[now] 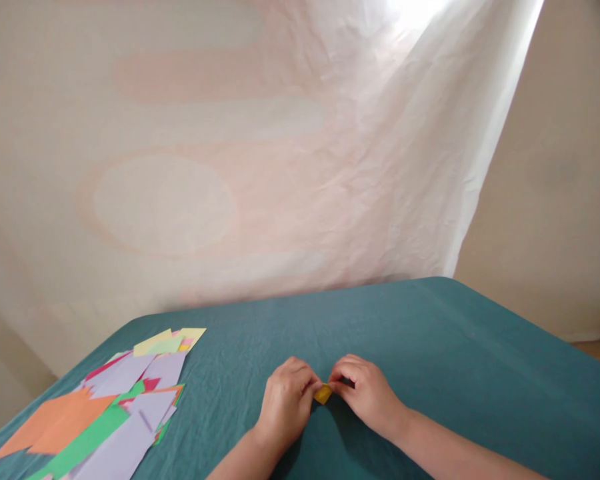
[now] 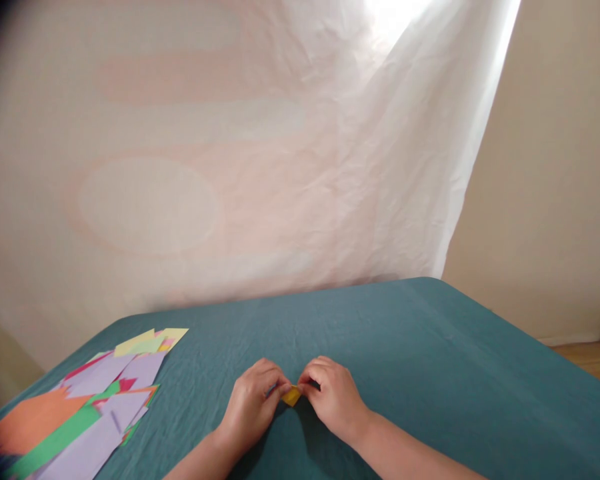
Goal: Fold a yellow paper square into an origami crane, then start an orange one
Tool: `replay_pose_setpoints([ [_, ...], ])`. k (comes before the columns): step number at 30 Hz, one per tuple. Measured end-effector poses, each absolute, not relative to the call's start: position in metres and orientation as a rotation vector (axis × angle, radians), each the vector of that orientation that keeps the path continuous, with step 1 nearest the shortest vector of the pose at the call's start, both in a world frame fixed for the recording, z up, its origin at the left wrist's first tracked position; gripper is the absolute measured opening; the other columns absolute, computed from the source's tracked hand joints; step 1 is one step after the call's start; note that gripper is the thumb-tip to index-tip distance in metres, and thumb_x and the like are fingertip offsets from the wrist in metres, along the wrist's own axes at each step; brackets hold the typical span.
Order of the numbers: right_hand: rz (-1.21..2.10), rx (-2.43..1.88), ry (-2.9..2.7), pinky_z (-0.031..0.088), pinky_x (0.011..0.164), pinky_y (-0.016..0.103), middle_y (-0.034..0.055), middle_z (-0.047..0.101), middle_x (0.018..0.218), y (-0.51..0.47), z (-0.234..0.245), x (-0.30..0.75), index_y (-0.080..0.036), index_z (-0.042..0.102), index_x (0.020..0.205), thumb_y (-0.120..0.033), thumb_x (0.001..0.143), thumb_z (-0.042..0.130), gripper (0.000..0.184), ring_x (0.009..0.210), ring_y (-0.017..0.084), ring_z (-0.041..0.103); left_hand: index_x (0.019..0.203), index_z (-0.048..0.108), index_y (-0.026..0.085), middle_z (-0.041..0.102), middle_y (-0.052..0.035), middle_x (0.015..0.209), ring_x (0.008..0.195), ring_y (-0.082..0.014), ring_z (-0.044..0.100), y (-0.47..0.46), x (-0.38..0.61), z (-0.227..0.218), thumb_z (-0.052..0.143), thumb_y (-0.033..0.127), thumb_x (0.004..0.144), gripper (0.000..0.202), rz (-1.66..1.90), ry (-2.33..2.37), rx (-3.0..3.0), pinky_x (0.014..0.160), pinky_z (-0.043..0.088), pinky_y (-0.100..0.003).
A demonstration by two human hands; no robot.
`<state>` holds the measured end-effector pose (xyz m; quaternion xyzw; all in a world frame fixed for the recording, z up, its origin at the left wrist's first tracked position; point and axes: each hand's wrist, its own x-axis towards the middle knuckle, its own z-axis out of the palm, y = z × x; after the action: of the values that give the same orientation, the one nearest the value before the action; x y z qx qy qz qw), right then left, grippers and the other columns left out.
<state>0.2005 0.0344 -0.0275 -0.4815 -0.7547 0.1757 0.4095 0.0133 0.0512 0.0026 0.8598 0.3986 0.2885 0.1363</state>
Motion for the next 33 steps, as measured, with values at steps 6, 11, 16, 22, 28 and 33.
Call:
replay_pose_setpoints([
  [6,0.604,-1.114,-1.768,0.046,0.074,0.026,0.0037,0.068,0.086,0.033,-0.02,0.203,-0.02,0.068,0.088,-0.027,0.091,0.047,0.022,0.081,0.016,0.062,0.072,0.066,0.017,0.064,-0.0033,0.075,0.073,-0.0166,0.057,0.061,0.008,-0.003,0.055,0.018,0.078,0.012,0.913,1.185,2.094,0.068,0.042,-0.025],
  [11,0.631,-1.183,-1.757,0.044,0.066,0.024,0.0013,0.066,0.08,0.032,-0.02,0.204,-0.02,0.066,0.085,-0.025,0.086,0.053,0.014,0.074,0.015,0.06,0.08,0.065,0.014,0.065,-0.0028,0.07,0.064,-0.0153,0.058,0.074,0.006,-0.016,0.059,0.03,0.077,0.018,0.898,1.142,1.675,0.058,0.045,-0.023],
  [16,0.588,-1.206,-1.785,0.043,0.065,0.024,0.0004,0.065,0.079,0.031,-0.021,0.203,-0.02,0.065,0.085,-0.023,0.083,0.058,0.008,0.073,0.014,0.059,0.078,0.063,0.014,0.067,-0.0033,0.071,0.065,-0.0158,0.06,0.073,0.01,-0.017,0.062,0.033,0.074,0.02,0.9,1.114,1.612,0.06,0.047,-0.024],
  [22,0.467,-1.203,-1.828,0.043,0.069,0.026,0.0009,0.063,0.075,0.032,-0.024,0.202,-0.02,0.064,0.078,-0.023,0.085,0.054,0.012,0.074,0.015,0.057,0.079,0.066,0.017,0.068,-0.0026,0.079,0.072,-0.0158,0.061,0.062,0.014,-0.007,0.057,0.025,0.075,0.013,0.866,1.174,1.863,0.063,0.044,-0.022],
  [28,0.402,-1.226,-1.842,0.042,0.069,0.026,0.0006,0.063,0.076,0.031,-0.027,0.198,-0.021,0.063,0.079,-0.018,0.085,0.053,0.011,0.074,0.016,0.057,0.098,0.061,0.021,0.065,0.0005,0.081,0.078,-0.0149,0.06,0.058,0.018,-0.01,0.051,0.012,0.072,0.029,0.904,1.113,1.959,0.068,0.043,-0.022],
  [33,0.465,-1.293,-1.754,0.043,0.065,0.025,-0.0001,0.062,0.074,0.035,-0.03,0.201,-0.02,0.059,0.08,-0.015,0.085,0.049,0.012,0.069,0.015,0.058,0.108,0.052,0.022,0.061,0.0023,0.079,0.074,-0.0137,0.058,0.065,0.01,-0.013,0.05,0.01,0.072,0.038,0.986,1.127,1.914,0.065,0.042,-0.021],
])
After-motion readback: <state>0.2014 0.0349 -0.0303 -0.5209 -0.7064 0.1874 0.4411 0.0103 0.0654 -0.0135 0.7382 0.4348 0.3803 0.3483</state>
